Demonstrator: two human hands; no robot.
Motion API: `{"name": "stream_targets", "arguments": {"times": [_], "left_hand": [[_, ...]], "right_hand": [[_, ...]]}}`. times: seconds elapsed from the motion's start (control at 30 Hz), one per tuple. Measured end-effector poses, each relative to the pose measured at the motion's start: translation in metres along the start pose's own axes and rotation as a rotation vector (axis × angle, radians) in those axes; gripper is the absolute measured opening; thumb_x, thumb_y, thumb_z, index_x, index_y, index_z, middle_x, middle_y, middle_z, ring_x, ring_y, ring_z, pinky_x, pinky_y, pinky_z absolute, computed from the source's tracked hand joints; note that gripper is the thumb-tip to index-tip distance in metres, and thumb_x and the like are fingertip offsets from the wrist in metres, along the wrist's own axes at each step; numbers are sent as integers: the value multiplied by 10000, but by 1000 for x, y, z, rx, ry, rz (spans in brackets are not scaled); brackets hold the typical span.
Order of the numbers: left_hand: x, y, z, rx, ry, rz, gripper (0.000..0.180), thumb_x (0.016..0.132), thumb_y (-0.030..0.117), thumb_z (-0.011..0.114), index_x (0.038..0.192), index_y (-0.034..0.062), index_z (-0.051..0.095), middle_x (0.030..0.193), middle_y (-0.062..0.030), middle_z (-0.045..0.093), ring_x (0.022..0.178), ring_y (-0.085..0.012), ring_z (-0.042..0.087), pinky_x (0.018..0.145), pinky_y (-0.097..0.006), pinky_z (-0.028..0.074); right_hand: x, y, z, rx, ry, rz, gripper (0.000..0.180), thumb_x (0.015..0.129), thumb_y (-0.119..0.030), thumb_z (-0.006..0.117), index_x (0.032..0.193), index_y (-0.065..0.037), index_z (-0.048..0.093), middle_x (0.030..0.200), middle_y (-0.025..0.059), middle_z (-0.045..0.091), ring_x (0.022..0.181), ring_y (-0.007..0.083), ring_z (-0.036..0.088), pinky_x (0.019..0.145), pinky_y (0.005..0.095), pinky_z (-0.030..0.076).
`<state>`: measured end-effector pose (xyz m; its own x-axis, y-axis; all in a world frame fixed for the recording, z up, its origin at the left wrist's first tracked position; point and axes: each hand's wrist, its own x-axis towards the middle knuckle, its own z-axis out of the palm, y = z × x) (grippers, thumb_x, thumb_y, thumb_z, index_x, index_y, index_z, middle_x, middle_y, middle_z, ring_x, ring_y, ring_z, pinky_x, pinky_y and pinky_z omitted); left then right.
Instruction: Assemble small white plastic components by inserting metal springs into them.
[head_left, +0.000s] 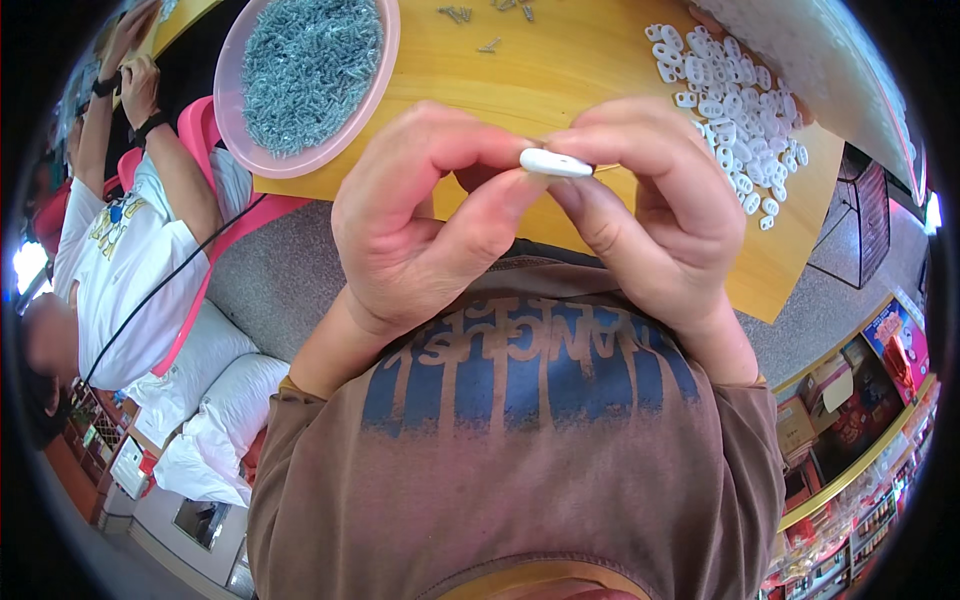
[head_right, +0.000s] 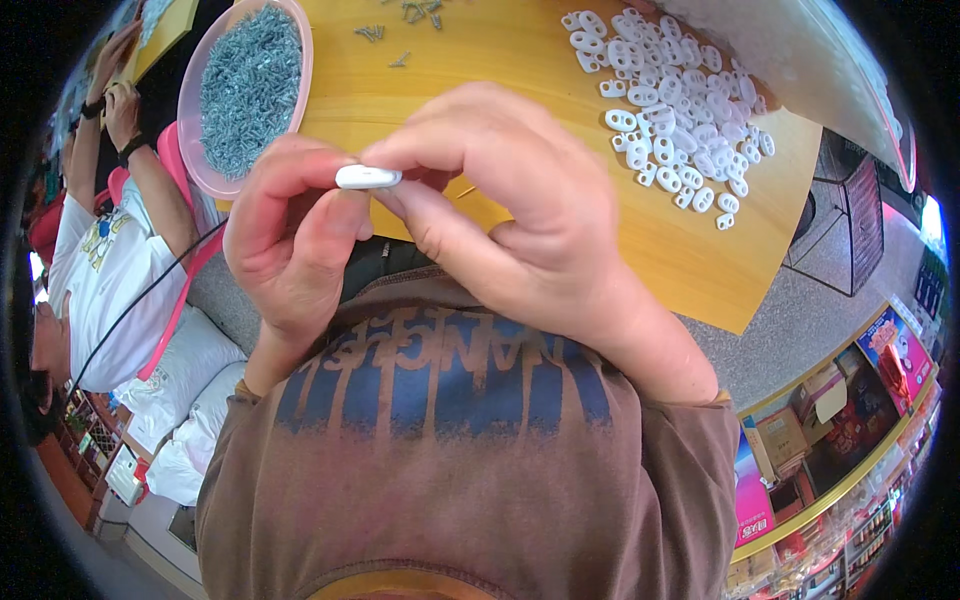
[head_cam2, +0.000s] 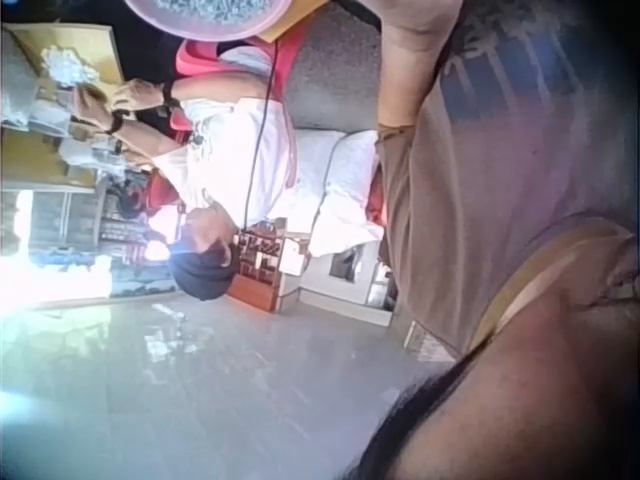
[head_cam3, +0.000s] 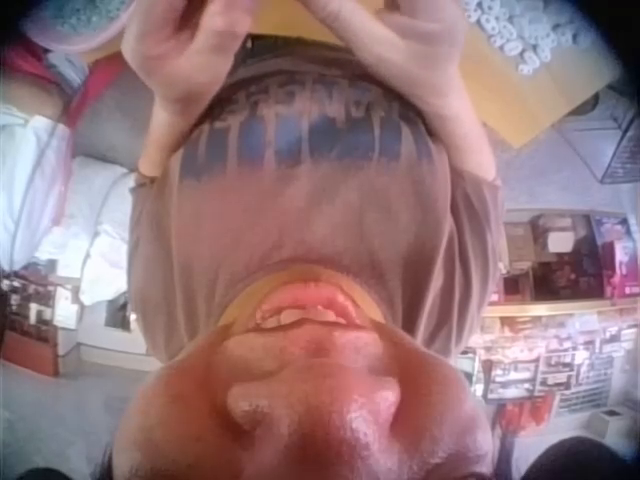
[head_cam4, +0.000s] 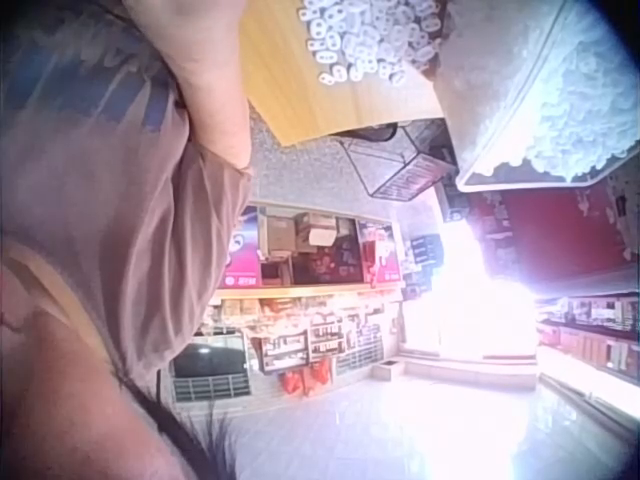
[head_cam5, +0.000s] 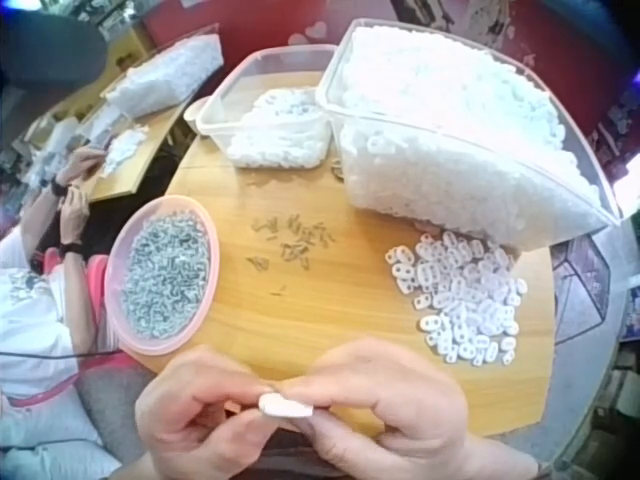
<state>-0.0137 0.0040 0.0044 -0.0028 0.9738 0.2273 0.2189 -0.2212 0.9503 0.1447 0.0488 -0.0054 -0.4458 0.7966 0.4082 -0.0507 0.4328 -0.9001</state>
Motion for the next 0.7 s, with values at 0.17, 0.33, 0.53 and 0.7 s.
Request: {"name": "stream_targets", "arguments": {"times": [0.17,0.33,0.53,0.7], "left_hand": [[-3,-2,3,-402,-10,-150,270,683,19,638,919,-32,518,804,-44,511,657,-88,474,603,-192,382],[-1,-2,4,-351,-49,-100,299,666,27,664,918,-29,514,815,-42,507,654,-82,471,601,-190,379],[-2,4,7,-305,-35,-84,269,671,-7,645,906,-26,517,821,-49,509,657,-79,474,601,-189,378],[-7,7,8,-382,-15,-208,250,681,-30,623,906,-32,513,827,-52,507,673,-83,478,613,-192,382]], "right_hand": [[2,4,-2,-283,79,-284,294,607,93,620,884,6,571,785,124,537,658,185,524,552,247,421],[0,9,1,-389,139,-472,337,580,84,648,898,12,563,794,120,521,625,189,522,487,243,413],[-6,10,7,-343,175,-468,361,585,97,644,924,12,551,815,117,512,624,180,520,473,245,421],[-7,8,3,-309,150,-400,408,577,136,608,950,-17,544,820,113,537,651,179,537,517,234,437]]}}
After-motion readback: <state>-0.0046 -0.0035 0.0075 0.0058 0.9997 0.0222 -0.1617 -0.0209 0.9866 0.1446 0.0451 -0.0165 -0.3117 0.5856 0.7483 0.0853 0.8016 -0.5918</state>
